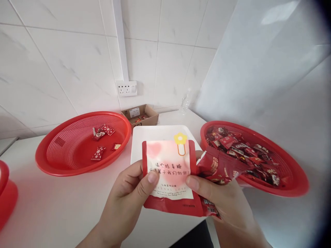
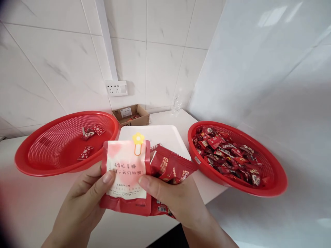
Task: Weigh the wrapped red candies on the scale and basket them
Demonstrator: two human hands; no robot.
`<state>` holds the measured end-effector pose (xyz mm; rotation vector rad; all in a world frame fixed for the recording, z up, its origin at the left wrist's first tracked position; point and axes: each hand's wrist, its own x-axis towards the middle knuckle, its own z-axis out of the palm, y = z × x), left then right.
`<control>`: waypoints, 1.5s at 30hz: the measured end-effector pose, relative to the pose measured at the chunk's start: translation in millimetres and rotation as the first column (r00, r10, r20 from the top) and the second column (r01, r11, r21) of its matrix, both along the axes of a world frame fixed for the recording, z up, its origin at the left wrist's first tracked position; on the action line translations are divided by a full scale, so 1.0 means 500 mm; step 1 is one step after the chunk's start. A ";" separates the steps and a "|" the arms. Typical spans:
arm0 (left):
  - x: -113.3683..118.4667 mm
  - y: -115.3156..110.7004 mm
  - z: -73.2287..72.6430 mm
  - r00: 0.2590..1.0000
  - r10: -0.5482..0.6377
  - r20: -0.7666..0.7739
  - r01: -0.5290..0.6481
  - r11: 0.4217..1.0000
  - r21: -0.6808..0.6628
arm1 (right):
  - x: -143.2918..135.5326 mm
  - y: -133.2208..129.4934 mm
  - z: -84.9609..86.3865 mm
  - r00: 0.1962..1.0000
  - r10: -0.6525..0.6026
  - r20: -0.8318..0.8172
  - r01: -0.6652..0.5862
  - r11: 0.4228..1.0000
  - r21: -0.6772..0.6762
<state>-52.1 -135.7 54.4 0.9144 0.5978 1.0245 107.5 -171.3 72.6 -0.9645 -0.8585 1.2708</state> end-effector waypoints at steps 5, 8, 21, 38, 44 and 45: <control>-0.002 0.001 0.003 1.000 0.004 -0.007 -0.004 1.000 -0.005 | 0.002 0.001 -0.003 1.000 -0.019 0.021 0.018 1.000 0.014; -0.002 0.002 0.003 1.000 -0.013 0.001 0.013 1.000 0.014 | 0.003 0.000 -0.005 0.999 -0.031 0.019 0.031 0.999 0.010; -0.007 0.008 0.005 0.997 -0.078 -0.016 0.079 0.995 0.068 | 0.001 -0.008 -0.008 0.973 -0.085 0.215 0.075 0.996 0.053; -0.005 0.005 0.001 0.998 -0.059 -0.025 0.064 0.957 0.282 | -0.012 -0.008 -0.005 0.982 -0.097 0.159 0.090 0.995 0.053; -0.004 -0.005 -0.002 0.997 0.032 -0.064 -0.019 0.982 0.188 | -0.009 -0.008 -0.009 0.968 -0.054 0.245 0.052 0.999 0.017; -0.006 -0.005 -0.003 0.995 0.041 -0.091 -0.024 0.983 0.179 | -0.008 -0.007 -0.010 0.965 -0.056 0.255 0.049 0.998 0.030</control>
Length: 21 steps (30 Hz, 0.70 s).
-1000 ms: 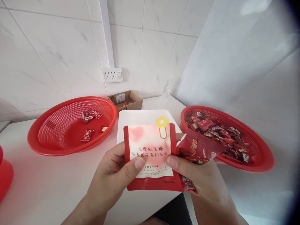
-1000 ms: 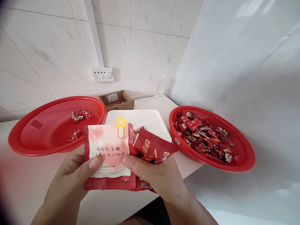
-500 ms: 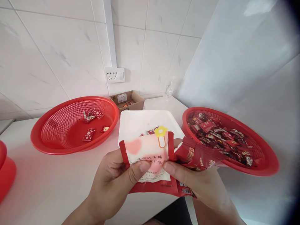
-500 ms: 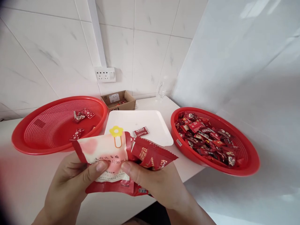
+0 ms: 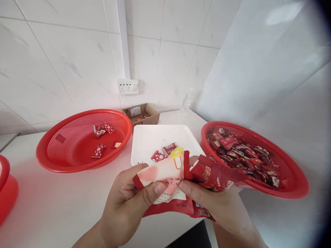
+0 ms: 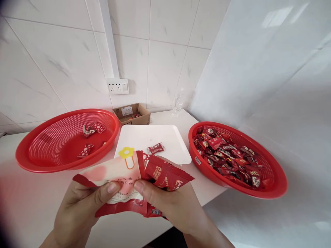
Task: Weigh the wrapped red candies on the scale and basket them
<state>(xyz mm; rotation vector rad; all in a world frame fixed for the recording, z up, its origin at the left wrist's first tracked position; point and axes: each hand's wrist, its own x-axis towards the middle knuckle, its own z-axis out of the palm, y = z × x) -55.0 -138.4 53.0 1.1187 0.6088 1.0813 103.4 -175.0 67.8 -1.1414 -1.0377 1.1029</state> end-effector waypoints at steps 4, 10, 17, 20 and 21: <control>-0.004 0.001 0.000 1.000 0.001 -0.020 -0.002 0.999 -0.033 | -0.001 0.001 -0.003 1.000 0.016 0.012 -0.016 0.999 0.045; 0.000 0.007 0.006 0.993 -0.077 0.090 0.083 0.994 -0.069 | 0.001 -0.002 -0.003 0.999 0.012 -0.043 -0.011 1.000 0.024; -0.014 0.013 0.006 0.995 0.069 -0.066 -0.062 0.993 0.105 | 0.015 0.001 -0.005 0.991 -0.033 0.130 0.021 0.995 0.094; -0.014 0.016 0.006 0.985 0.170 -0.037 -0.170 0.985 -0.001 | 0.015 0.004 -0.008 0.993 -0.007 0.117 -0.004 0.996 0.092; -0.013 0.017 0.007 0.986 0.167 -0.029 -0.168 0.985 -0.044 | 0.014 0.005 -0.008 0.995 0.002 0.103 -0.010 0.997 0.079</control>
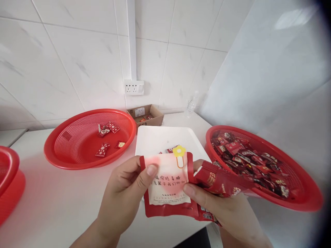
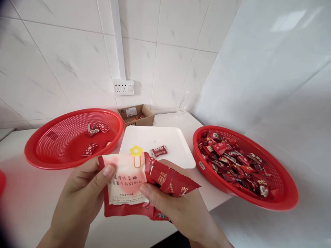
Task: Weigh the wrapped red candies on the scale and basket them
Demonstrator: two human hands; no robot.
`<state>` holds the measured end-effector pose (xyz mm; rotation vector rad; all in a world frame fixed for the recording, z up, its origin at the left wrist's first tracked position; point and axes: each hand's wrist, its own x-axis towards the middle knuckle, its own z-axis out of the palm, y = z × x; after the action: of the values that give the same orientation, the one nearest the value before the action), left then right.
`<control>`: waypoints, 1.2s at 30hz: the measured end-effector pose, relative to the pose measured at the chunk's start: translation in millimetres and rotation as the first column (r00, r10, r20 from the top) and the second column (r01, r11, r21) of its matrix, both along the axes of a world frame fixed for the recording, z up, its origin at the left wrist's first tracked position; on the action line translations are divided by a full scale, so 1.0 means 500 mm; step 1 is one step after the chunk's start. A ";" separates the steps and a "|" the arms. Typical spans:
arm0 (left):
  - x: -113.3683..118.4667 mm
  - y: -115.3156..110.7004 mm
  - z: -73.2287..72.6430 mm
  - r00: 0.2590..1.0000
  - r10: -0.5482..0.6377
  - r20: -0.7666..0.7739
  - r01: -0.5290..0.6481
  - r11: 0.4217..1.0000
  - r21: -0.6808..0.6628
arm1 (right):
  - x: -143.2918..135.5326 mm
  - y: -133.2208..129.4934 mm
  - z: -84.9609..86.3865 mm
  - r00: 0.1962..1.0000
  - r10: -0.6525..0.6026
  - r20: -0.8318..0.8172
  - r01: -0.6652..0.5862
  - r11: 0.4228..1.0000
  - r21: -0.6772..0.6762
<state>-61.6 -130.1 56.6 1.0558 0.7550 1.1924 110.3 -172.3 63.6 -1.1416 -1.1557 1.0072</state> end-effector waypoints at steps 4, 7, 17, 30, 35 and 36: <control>0.002 0.003 0.006 0.994 -0.057 0.097 0.069 0.990 -0.123 | -0.006 0.002 0.001 0.996 0.004 -0.086 -0.010 0.997 -0.075; 0.004 0.006 0.007 0.990 -0.038 0.135 0.058 0.988 -0.146 | -0.010 0.002 0.000 0.992 -0.026 -0.127 0.012 0.994 -0.106; 0.002 0.045 -0.003 0.951 0.281 0.126 -0.286 0.958 0.026 | 0.061 0.127 -0.059 0.882 -0.404 0.242 0.422 0.906 -0.027; 0.010 0.050 -0.032 0.976 0.140 -0.168 -0.122 0.986 0.116 | 0.065 0.154 -0.090 0.894 -0.370 0.252 0.386 0.922 -0.018; 0.028 0.041 -0.044 0.850 0.009 -0.526 0.160 0.948 0.275 | 0.003 0.084 -0.075 0.967 0.146 0.208 -0.126 0.986 -0.109; 0.030 0.040 -0.044 0.837 0.013 -0.546 0.168 0.945 0.281 | -0.004 0.076 -0.076 0.956 0.232 0.181 -0.209 0.968 -0.141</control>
<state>-46.4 -110.1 34.7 1.7264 0.9592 0.9616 108.3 -134.3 25.5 -1.2487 -1.4207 1.1677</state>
